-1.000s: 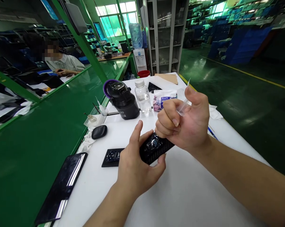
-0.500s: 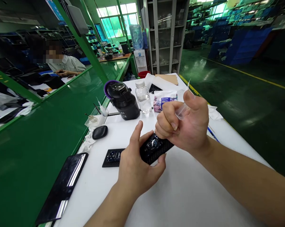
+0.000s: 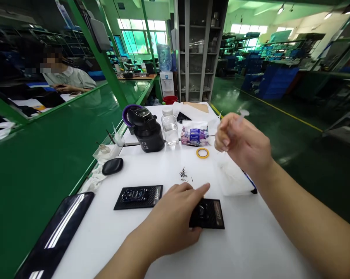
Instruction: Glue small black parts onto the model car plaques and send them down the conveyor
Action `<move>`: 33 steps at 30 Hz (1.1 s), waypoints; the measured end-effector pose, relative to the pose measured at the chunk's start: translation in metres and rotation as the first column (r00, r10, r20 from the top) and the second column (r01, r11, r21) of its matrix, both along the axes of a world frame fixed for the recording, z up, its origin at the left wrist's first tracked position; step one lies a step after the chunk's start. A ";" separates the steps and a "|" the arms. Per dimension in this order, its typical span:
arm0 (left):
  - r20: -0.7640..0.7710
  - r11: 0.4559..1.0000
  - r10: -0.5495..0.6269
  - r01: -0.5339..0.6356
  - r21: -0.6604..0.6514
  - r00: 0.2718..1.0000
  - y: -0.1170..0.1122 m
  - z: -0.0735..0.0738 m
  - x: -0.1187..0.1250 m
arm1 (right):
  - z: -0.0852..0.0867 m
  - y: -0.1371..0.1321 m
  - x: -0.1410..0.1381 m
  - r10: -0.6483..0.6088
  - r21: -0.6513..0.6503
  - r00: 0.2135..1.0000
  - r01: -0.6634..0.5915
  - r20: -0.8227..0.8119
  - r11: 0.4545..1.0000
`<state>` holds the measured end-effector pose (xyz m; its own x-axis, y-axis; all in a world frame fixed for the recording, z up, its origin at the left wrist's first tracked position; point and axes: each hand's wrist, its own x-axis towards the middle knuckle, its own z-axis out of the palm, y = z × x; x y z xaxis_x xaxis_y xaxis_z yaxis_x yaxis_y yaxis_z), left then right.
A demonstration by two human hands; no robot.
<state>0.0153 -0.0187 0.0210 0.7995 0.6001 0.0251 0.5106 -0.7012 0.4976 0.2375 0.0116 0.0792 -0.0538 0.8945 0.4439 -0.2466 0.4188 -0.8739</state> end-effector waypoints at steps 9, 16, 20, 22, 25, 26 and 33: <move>0.077 0.978 0.159 -0.168 0.125 0.984 0.029 -0.007 -0.019 | -0.104 0.012 0.029 -0.441 -0.192 0.872 0.480 0.212 0.856; -0.079 0.902 0.298 -0.253 0.351 0.951 0.054 -0.021 -0.020 | -0.067 -0.033 0.019 -0.685 0.500 0.532 0.469 0.498 0.728; -0.147 0.886 0.303 -0.222 0.407 0.942 0.053 -0.030 -0.007 | -0.055 -0.061 -0.003 -0.085 0.091 0.275 -0.011 0.958 0.996; -0.169 0.877 0.315 -0.218 0.428 0.934 0.056 -0.033 -0.002 | -0.056 -0.071 -0.016 0.025 -0.019 0.107 -0.060 0.994 0.998; -0.189 0.878 0.306 -0.200 0.436 0.933 0.061 -0.036 0.002 | -0.058 -0.081 -0.028 0.113 -0.113 -0.010 -0.036 0.994 0.993; -0.193 0.880 0.298 -0.191 0.434 0.935 0.062 -0.036 0.003 | -0.059 -0.083 -0.030 0.128 -0.129 -0.037 -0.029 0.991 0.991; -0.174 0.885 0.285 -0.189 0.426 0.943 0.064 -0.032 0.005 | -0.063 -0.081 -0.026 0.089 -0.091 -0.023 -0.112 0.996 0.990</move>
